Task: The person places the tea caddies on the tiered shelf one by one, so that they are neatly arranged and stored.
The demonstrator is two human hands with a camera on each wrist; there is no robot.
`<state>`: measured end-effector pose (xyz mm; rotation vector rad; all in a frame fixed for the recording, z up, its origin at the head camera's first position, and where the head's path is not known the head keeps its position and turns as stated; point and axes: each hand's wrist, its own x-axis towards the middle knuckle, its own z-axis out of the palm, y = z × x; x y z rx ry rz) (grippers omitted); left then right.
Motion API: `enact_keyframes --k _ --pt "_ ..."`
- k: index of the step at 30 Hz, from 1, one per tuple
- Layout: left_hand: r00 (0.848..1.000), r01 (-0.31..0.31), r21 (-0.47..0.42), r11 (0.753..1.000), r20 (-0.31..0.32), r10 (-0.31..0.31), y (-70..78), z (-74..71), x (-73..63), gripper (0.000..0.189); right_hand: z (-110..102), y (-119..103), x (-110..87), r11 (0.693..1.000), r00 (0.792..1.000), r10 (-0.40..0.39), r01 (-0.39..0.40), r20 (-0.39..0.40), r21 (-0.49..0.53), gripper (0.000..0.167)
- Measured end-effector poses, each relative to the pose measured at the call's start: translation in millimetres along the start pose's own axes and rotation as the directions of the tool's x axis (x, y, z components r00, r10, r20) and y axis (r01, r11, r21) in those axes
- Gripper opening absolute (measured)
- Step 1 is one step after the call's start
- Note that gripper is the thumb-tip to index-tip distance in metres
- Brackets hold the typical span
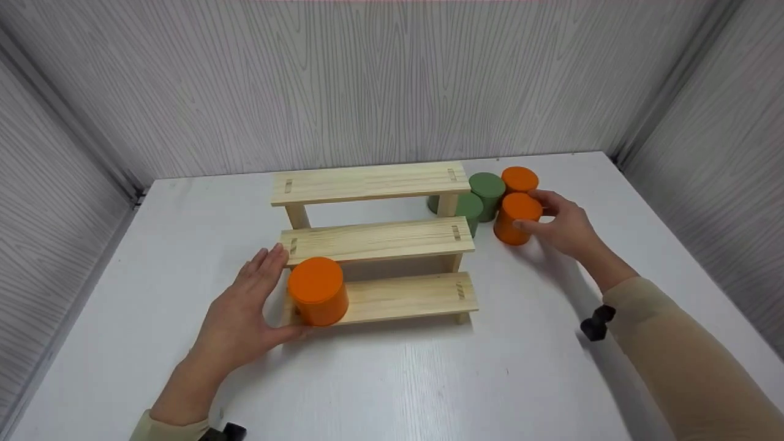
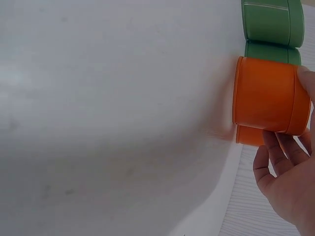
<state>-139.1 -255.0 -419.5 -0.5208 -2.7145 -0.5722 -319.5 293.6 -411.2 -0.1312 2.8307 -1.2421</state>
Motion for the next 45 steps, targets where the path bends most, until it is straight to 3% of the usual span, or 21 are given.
enact_keyframes --k 17,24,35,45 --pt "1.0 -0.002 0.008 1.0 0.005 0.002 0.5 0.1 1.1 0.129 -2 -4 -23.4 0.996 0.998 -0.055 0.058 0.04 -0.066 0.081" --pt "0.999 0.025 -0.001 1.0 0.045 -0.024 1.1 -1.6 2.5 0.128 -6 -8 -35.9 0.989 0.993 -0.119 0.12 0.024 -0.088 0.074" --pt "1.0 -0.001 -0.014 1.0 0.003 0.001 1.6 -1.9 1.2 0.128 -23 -41 -58.7 0.973 0.976 -0.216 0.214 -0.022 -0.088 0.067" --pt "1.0 0.014 -0.015 1.0 0.017 -0.014 1.7 -2.0 1.3 0.128 -39 -74 -82.2 0.934 0.939 -0.341 0.334 -0.044 -0.123 0.063"
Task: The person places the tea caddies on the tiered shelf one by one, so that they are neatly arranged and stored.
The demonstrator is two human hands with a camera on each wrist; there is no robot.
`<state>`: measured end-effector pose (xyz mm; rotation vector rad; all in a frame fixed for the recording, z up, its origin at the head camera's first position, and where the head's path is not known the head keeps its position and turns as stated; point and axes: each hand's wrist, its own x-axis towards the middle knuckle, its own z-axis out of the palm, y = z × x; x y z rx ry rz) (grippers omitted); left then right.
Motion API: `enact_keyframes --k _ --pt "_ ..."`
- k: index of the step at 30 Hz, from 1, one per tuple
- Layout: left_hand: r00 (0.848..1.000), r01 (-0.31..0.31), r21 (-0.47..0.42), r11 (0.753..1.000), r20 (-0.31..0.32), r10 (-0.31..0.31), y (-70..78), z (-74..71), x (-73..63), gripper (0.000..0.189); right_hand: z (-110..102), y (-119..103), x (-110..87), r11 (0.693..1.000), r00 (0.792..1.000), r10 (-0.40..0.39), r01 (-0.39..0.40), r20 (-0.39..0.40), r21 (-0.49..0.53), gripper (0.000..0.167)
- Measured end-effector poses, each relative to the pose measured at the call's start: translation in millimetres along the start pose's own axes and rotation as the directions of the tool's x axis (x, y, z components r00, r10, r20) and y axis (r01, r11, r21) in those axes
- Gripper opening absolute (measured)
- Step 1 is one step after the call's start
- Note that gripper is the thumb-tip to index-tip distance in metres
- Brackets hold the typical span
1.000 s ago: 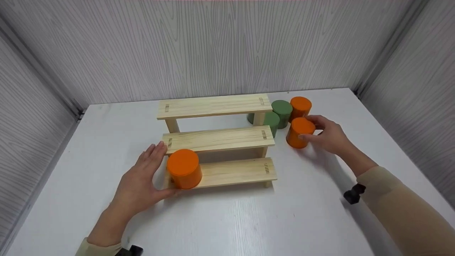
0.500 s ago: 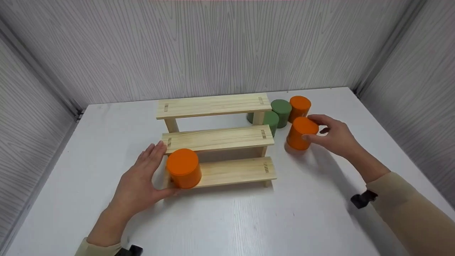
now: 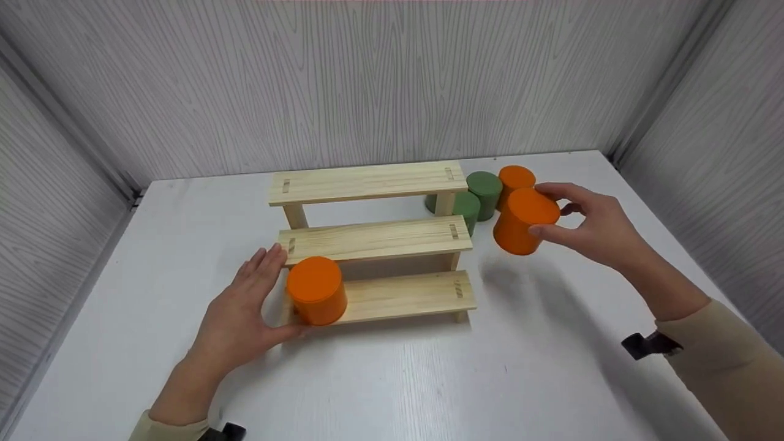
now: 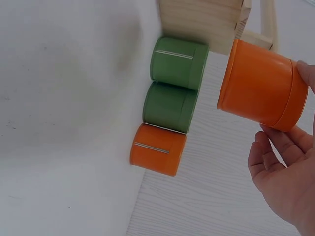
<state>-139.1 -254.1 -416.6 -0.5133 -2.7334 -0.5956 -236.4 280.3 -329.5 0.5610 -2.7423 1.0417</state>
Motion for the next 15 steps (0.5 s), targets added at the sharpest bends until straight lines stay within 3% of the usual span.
enact_keyframes --k 5,15 --pt "1.0 0.006 0.007 1.0 0.013 -0.007 0.5 0.2 0.4 0.129 -6 -13 -6.0 0.999 0.999 -0.04 0.04 -0.01 -0.014 0.062" --pt "1.0 0.004 0.03 1.0 0.019 -0.004 0.2 -0.4 1.1 0.127 -7 -35 -13.8 0.98 0.98 -0.197 0.197 -0.018 0.024 0.062"
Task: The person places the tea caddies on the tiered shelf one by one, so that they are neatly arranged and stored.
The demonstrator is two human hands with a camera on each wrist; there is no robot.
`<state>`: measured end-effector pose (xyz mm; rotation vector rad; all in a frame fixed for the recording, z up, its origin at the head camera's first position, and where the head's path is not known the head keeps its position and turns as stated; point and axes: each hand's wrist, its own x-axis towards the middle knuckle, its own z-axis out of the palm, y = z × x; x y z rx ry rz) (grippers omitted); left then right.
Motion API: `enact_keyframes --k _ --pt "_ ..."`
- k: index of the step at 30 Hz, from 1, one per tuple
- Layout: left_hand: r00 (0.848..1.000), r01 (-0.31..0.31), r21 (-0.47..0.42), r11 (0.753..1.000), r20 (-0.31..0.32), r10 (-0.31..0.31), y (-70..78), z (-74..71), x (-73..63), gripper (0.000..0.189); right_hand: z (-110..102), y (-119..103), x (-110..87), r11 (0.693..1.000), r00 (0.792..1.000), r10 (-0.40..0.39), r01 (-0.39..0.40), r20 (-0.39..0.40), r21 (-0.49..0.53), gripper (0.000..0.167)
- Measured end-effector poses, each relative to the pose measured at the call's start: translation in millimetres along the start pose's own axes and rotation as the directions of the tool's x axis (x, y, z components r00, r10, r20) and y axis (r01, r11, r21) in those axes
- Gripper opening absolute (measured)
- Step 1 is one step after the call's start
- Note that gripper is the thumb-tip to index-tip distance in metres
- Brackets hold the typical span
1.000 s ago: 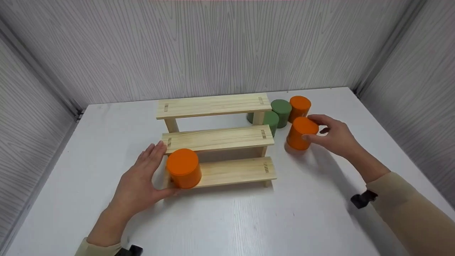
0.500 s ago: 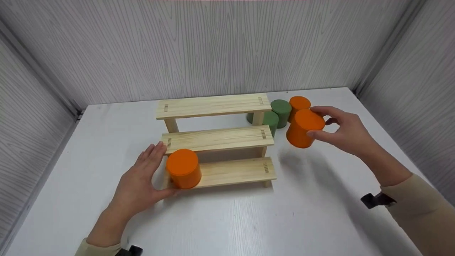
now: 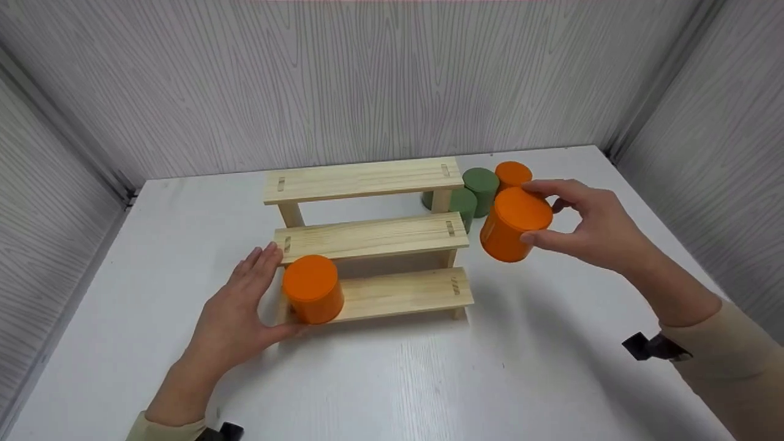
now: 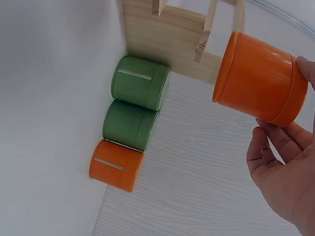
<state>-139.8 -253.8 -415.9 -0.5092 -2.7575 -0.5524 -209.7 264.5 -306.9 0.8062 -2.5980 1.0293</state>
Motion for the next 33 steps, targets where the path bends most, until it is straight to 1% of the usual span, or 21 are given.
enact_keyframes --k 6,12,16,22,25,29,33 --pt "0.999 0.028 0.007 1.0 0.035 -0.028 0.4 -0.3 -0.4 0.128 8 -14 1.3 0.999 0.998 -0.039 0.038 0.04 0.023 0.063" --pt "0.999 0.021 0.012 1.0 0.027 -0.021 -0.6 1.8 -1.0 0.128 18 -25 4.2 0.992 0.992 -0.105 0.099 0.074 0.081 0.064" --pt "1.0 0.019 0.008 1.0 0.019 -0.019 -1.7 1.5 -1.1 0.128 25 -29 8.1 0.987 0.985 -0.139 0.13 0.099 0.095 0.065" --pt "1.0 0.019 0.011 1.0 0.011 -0.019 -2.3 0.9 -2.9 0.127 37 -32 13.1 0.983 0.977 -0.166 0.153 0.133 0.098 0.066" --pt "1.0 0.006 0.01 1.0 -0.008 -0.006 -3.0 1.0 -4.1 0.129 44 -34 14.5 0.98 0.974 -0.176 0.16 0.145 0.118 0.067" --pt "1.0 -0.01 0.011 1.0 -0.028 0.01 -3.7 1.3 -4.6 0.13 52 -37 15.4 0.979 0.971 -0.17 0.147 0.169 0.14 0.068" --pt "0.999 -0.019 0.019 1.0 -0.031 0.02 -3.6 1.3 -4.8 0.13 59 -38 16.1 0.981 0.967 -0.159 0.133 0.197 0.14 0.067"
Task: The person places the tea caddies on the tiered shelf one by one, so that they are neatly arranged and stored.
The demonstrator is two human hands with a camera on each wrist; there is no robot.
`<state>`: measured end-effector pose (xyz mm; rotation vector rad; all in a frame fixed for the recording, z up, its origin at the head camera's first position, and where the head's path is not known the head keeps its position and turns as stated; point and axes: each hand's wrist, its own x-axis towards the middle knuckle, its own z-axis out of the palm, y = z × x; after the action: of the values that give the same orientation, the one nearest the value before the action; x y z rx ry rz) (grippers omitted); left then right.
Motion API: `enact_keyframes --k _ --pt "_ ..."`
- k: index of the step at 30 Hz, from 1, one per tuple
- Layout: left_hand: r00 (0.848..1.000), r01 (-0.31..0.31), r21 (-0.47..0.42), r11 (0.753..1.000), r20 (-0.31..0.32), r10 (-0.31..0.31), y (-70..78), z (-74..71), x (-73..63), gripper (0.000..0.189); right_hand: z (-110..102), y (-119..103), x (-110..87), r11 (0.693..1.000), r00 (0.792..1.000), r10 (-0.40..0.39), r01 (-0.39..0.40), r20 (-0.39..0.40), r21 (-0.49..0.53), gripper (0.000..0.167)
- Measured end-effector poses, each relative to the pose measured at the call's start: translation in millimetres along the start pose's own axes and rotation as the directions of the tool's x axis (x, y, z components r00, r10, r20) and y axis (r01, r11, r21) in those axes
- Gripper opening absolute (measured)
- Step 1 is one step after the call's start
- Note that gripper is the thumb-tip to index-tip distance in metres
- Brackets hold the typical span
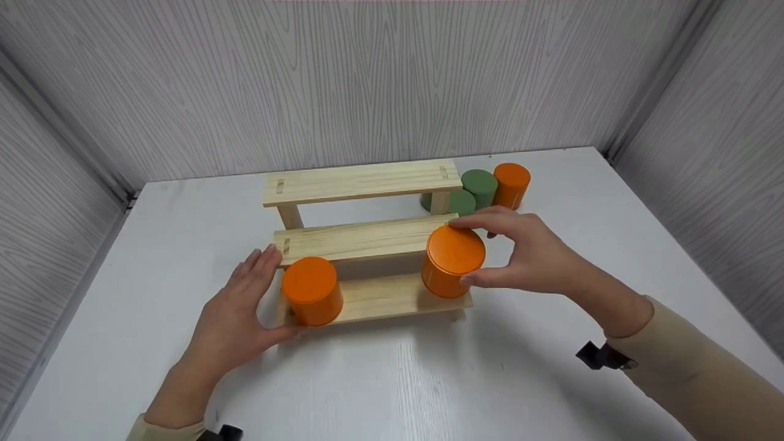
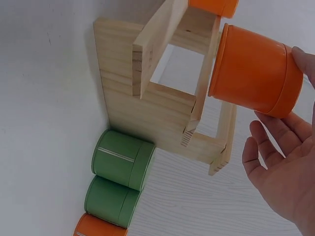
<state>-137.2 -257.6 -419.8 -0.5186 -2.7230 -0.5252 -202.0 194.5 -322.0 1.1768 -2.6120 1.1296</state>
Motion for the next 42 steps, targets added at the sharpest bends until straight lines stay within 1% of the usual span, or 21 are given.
enact_keyframes --k 7,12,17,21,29,36,42 --pt "1.0 -0.003 -0.001 1.0 0.001 0.003 0.8 -1.3 0.4 0.129 12 3 4.8 1.0 0.999 0.007 -0.007 0.034 -0.001 0.069" --pt "1.0 0.006 -0.004 1.0 0.015 -0.006 0.6 -1.4 0.4 0.129 18 5 6.4 1.0 0.999 0.005 -0.006 0.043 0.011 0.068" --pt "1.0 0.004 -0.009 1.0 0.012 -0.004 1.1 -1.8 1.3 0.128 23 7 8.4 1.0 0.999 0.004 -0.005 0.05 0.022 0.067" --pt "1.0 0.013 -0.01 1.0 0.021 -0.012 1.5 -2.1 1.8 0.129 26 9 9.2 0.999 0.998 0.003 -0.004 0.057 0.032 0.067" --pt "0.999 0.035 -0.018 0.999 0.038 -0.035 1.8 -2.1 1.3 0.129 33 10 10.6 0.999 0.997 0.025 -0.027 0.068 0.035 0.068" --pt "0.999 0.023 -0.021 1.0 0.024 -0.023 0.9 -1.7 0.8 0.129 37 10 12.6 0.998 0.995 0.057 -0.06 0.086 0.033 0.069" --pt "1.0 0.016 -0.013 1.0 0.023 -0.016 0.8 -1.0 1.4 0.128 40 11 12.7 0.995 0.991 0.092 -0.095 0.1 0.027 0.069"
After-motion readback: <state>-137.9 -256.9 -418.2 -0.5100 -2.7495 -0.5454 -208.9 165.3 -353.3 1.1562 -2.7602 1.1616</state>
